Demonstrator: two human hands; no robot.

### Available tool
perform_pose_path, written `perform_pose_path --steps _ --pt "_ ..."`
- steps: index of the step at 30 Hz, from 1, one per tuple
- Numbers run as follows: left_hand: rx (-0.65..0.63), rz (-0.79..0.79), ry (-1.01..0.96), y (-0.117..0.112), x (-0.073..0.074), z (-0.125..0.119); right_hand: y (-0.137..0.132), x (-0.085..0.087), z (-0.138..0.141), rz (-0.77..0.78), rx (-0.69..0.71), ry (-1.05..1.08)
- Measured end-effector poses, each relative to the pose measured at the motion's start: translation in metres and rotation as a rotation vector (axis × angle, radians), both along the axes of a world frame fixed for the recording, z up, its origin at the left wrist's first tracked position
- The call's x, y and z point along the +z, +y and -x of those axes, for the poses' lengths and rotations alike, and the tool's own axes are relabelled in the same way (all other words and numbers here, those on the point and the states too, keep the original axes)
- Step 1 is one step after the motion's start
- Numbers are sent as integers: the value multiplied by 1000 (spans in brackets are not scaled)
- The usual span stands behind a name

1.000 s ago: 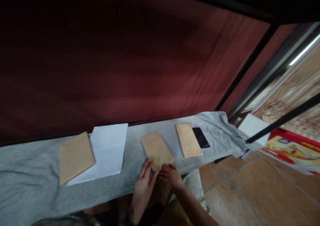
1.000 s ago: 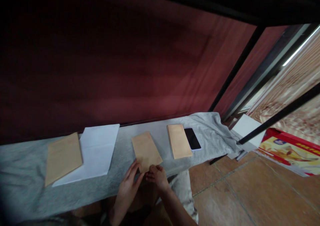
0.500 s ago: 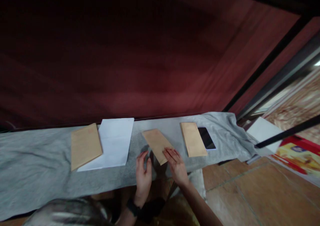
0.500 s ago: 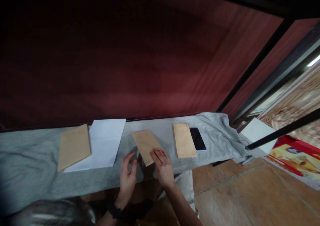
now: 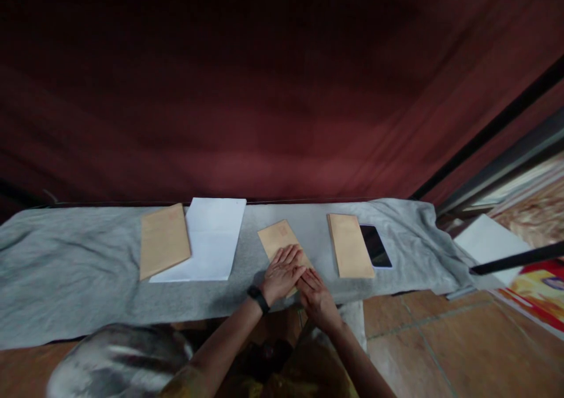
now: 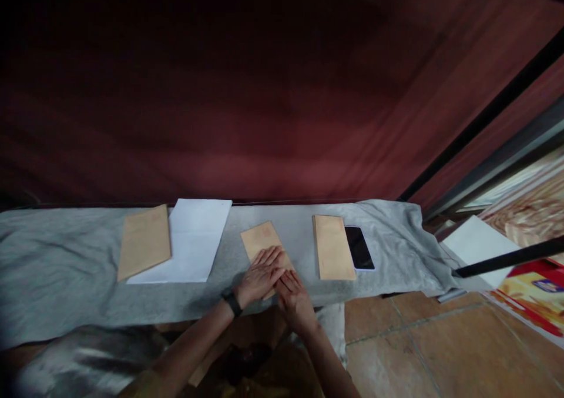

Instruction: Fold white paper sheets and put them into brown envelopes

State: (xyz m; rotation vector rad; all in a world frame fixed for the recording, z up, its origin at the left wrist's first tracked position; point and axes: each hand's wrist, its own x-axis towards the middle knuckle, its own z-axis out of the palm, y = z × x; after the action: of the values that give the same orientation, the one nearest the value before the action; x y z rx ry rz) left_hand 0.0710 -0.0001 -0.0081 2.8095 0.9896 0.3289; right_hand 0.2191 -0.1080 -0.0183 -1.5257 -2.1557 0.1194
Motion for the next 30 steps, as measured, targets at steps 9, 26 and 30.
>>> perform_pose_path --steps 9,26,30 --pt "79 -8 42 45 -10 -16 -6 8 6 78 -43 -45" --pt "70 4 37 79 -16 -15 1 -2 25 22 -218 23" --pt "61 4 62 79 -16 -15 1 -4 24 28 -212 10"
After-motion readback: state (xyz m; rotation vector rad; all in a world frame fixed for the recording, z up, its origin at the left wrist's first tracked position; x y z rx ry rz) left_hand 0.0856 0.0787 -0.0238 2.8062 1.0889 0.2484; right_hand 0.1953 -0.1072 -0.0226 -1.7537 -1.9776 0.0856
